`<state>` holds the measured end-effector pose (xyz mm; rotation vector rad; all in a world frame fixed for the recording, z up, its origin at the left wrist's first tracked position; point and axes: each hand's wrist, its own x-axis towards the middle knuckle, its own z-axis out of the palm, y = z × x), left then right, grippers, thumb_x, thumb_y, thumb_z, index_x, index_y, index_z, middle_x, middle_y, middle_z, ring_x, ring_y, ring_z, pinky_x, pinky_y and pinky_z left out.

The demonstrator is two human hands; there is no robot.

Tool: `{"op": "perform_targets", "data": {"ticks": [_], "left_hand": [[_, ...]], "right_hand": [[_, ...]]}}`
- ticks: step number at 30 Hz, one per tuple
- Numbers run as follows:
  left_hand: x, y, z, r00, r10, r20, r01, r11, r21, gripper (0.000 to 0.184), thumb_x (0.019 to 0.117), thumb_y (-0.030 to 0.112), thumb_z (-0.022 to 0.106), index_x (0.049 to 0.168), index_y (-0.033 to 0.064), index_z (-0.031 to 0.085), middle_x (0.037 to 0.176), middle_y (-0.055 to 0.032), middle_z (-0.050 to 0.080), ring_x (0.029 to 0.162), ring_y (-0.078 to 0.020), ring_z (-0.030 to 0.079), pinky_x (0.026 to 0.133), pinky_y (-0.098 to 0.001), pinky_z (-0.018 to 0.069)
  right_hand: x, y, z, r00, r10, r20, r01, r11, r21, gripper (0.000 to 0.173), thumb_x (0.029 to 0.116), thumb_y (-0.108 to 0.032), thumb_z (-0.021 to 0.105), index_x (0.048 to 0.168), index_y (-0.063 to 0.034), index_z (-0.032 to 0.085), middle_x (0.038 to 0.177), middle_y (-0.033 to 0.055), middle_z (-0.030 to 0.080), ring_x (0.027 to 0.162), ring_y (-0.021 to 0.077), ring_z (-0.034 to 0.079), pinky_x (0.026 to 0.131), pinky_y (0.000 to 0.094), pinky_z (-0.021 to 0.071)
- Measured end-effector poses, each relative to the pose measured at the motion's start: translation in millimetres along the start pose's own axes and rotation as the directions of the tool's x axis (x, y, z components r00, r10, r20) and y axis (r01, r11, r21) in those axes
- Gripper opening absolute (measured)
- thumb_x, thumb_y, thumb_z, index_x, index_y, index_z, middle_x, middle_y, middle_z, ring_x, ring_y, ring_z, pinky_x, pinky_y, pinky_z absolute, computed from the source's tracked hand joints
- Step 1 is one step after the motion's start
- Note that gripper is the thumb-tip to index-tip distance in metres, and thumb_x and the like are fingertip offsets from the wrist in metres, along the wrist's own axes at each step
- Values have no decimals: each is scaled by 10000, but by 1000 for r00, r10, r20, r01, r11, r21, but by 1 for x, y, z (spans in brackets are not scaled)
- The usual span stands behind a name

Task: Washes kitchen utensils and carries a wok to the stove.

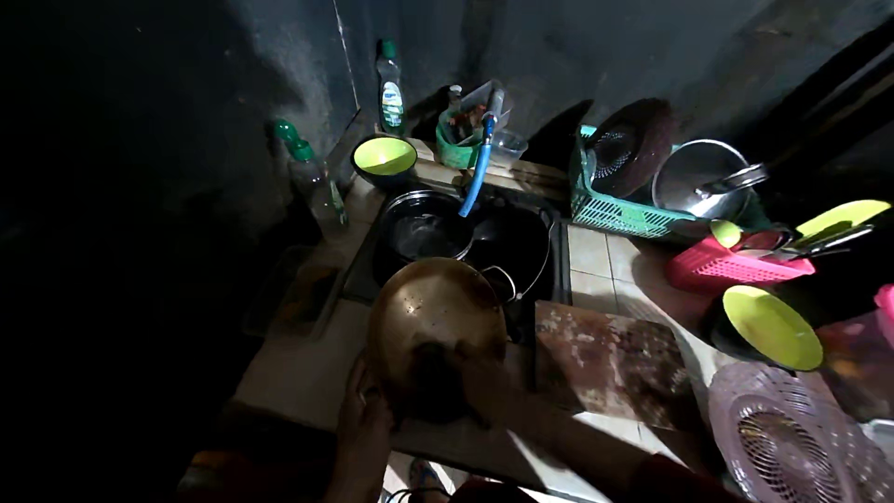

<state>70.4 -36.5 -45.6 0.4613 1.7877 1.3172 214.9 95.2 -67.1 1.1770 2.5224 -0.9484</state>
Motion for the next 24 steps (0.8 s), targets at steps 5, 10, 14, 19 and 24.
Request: {"op": "perform_targets", "data": {"ticks": [5, 10, 14, 19, 24], "left_hand": [[-3, 5, 0, 1000, -10, 19, 10, 999, -32, 654, 986, 25, 402, 1605, 177, 253, 1266, -100, 590, 690, -121, 602, 558, -277, 521], [-9, 1, 5, 998, 61, 18, -62, 998, 26, 638, 992, 85, 398, 1609, 127, 239, 1501, -120, 477, 1025, -156, 664, 755, -331, 590], [-11, 5, 1, 998, 29, 58, -31, 999, 35, 709, 955, 33, 449, 1613, 173, 226, 1501, -141, 445, 996, -191, 671, 719, -349, 602], [-11, 5, 8, 998, 7, 65, -6, 1000, -14, 730, 970, 22, 486, 1618, 163, 181, 1329, -133, 583, 831, -163, 669, 647, -312, 574], [-13, 5, 0, 999, -3, 36, 3, 1000, 15, 715, 985, 44, 465, 1627, 139, 164, 1518, -172, 437, 1070, -220, 665, 794, -394, 607]], "right_hand": [[25, 19, -43, 984, 160, -80, -173, 966, -195, 530, 932, 5, 671, 1436, -93, 542, 1506, 207, 448, 1259, 476, 541, 895, 609, 548], [4, -26, 13, 990, -129, -52, 138, 960, 245, 467, 990, -190, 598, 1453, -164, 549, 1382, 192, 566, 1138, 345, 645, 944, 523, 554], [44, -60, -22, 912, -80, -403, 256, 877, 407, 306, 1012, -162, 609, 1305, -72, 613, 1297, 216, 589, 1055, 356, 660, 846, 533, 576], [62, -42, -11, 814, 78, -575, 225, 871, 437, 313, 1010, -213, 609, 1302, -105, 584, 1252, 190, 619, 997, 343, 676, 769, 532, 584], [20, -19, -6, 976, -215, 39, 201, 952, 231, 396, 1000, -177, 610, 1393, -133, 601, 1426, 174, 552, 1226, 356, 603, 1014, 562, 508]]}}
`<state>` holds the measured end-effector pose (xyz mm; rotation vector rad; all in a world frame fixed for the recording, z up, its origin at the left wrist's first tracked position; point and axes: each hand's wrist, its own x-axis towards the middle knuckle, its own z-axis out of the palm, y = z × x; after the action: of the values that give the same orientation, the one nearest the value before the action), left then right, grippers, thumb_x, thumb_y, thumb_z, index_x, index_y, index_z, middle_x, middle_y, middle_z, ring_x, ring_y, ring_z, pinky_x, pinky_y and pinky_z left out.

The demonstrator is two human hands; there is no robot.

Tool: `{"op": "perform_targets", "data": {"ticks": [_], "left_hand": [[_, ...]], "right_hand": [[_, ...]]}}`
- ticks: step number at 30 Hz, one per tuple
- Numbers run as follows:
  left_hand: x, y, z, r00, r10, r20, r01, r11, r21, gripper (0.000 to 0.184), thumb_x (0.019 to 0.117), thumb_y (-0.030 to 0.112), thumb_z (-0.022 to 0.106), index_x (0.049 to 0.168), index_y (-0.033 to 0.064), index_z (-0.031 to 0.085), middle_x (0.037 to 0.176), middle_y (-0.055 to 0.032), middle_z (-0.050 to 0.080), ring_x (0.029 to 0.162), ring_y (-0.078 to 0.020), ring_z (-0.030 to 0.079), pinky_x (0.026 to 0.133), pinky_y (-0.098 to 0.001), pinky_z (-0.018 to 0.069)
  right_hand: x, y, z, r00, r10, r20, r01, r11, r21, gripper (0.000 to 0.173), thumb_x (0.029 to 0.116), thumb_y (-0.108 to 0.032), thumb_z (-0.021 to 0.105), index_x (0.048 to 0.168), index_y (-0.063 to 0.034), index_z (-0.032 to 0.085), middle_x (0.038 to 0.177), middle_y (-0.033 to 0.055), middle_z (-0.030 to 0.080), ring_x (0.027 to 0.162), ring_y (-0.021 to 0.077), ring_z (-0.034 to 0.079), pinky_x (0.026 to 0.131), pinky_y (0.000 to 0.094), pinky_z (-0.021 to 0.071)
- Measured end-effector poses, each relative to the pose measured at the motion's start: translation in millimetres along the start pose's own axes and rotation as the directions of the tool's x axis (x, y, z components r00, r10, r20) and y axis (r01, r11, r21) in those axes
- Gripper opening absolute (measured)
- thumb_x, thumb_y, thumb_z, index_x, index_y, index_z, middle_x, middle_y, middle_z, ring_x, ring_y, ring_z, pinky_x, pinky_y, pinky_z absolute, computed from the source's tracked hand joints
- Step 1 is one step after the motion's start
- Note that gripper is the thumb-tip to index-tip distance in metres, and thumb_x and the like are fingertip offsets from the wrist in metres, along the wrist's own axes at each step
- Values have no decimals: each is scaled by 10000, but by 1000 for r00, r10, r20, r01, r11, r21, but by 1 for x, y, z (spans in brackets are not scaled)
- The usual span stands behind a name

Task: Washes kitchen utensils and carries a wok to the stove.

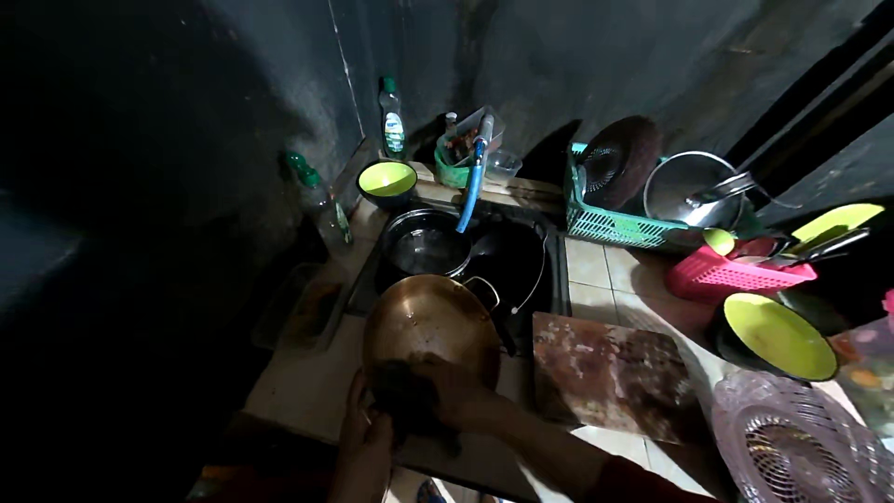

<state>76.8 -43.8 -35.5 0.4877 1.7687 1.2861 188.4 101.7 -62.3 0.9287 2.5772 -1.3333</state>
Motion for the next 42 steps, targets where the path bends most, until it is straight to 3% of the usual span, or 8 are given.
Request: {"op": "perform_targets", "data": {"ticks": [4, 9, 14, 19, 23, 28, 35, 42], "left_hand": [[-10, 10, 5, 999, -9, 50, 9, 1000, -13, 794, 958, 8, 479, 1639, 156, 100, 1464, -175, 475, 1002, -202, 673, 762, -364, 604], [1, 21, 2, 998, -36, 46, 34, 998, 54, 762, 970, 1, 459, 1636, 171, 130, 1502, -173, 449, 1028, -217, 677, 778, -387, 610], [-1, 24, 7, 998, -47, 35, 48, 999, -7, 750, 973, 4, 485, 1627, 173, 160, 1512, -175, 419, 989, -237, 684, 732, -397, 620], [6, 19, 4, 998, -66, 24, 67, 997, -37, 726, 985, 17, 482, 1623, 184, 177, 1490, -176, 453, 1015, -276, 692, 733, -443, 630], [-3, 18, 6, 996, -82, 20, 83, 993, -85, 733, 981, -4, 485, 1621, 177, 178, 1516, -173, 410, 1004, -267, 691, 720, -424, 629], [1, 19, 3, 998, -60, 17, 61, 998, -26, 705, 992, 24, 475, 1622, 178, 199, 1495, -167, 452, 1013, -250, 683, 746, -418, 617], [-1, 27, 4, 999, -19, 42, 19, 1000, -8, 756, 971, 14, 487, 1632, 174, 157, 1499, -184, 420, 949, -234, 692, 712, -397, 623], [-4, 24, 7, 991, 86, 104, -91, 995, 43, 769, 964, -21, 471, 1627, 77, 95, 1528, -203, 410, 1168, -203, 626, 876, -384, 592]], "right_hand": [[9, 33, -35, 953, 243, -180, -283, 926, -251, 459, 969, -84, 611, 1423, -145, 579, 1470, 223, 496, 1224, 453, 585, 958, 632, 521], [28, -27, 0, 980, 31, -194, -11, 995, 101, 397, 1003, -209, 597, 1395, -150, 596, 1373, 175, 575, 1149, 334, 643, 957, 524, 548], [60, 25, -34, 808, 74, -585, -170, 979, -110, 370, 975, -153, 646, 1344, -148, 615, 1370, 191, 567, 1056, 410, 664, 813, 592, 579], [29, -8, -1, 983, 21, -182, 3, 991, 132, 329, 1011, -254, 595, 1307, -124, 652, 1331, 139, 606, 1188, 282, 619, 1020, 483, 518], [39, 31, -27, 945, 145, -294, -186, 975, -118, 363, 988, -190, 636, 1343, -116, 640, 1386, 178, 588, 1187, 375, 629, 968, 573, 537], [21, 3, 7, 994, 6, -112, 8, 991, 131, 312, 1001, -223, 614, 1282, -97, 665, 1296, 165, 607, 1165, 315, 619, 1001, 515, 514], [35, 41, -77, 953, 152, -262, -257, 863, -434, 554, 952, 1, 631, 1471, -177, 548, 1556, 162, 435, 1318, 477, 496, 913, 621, 534], [1, -10, 6, 987, 12, -160, 20, 981, 195, 397, 955, -167, 648, 1344, -97, 617, 1336, 178, 586, 1150, 308, 632, 966, 481, 548]]}}
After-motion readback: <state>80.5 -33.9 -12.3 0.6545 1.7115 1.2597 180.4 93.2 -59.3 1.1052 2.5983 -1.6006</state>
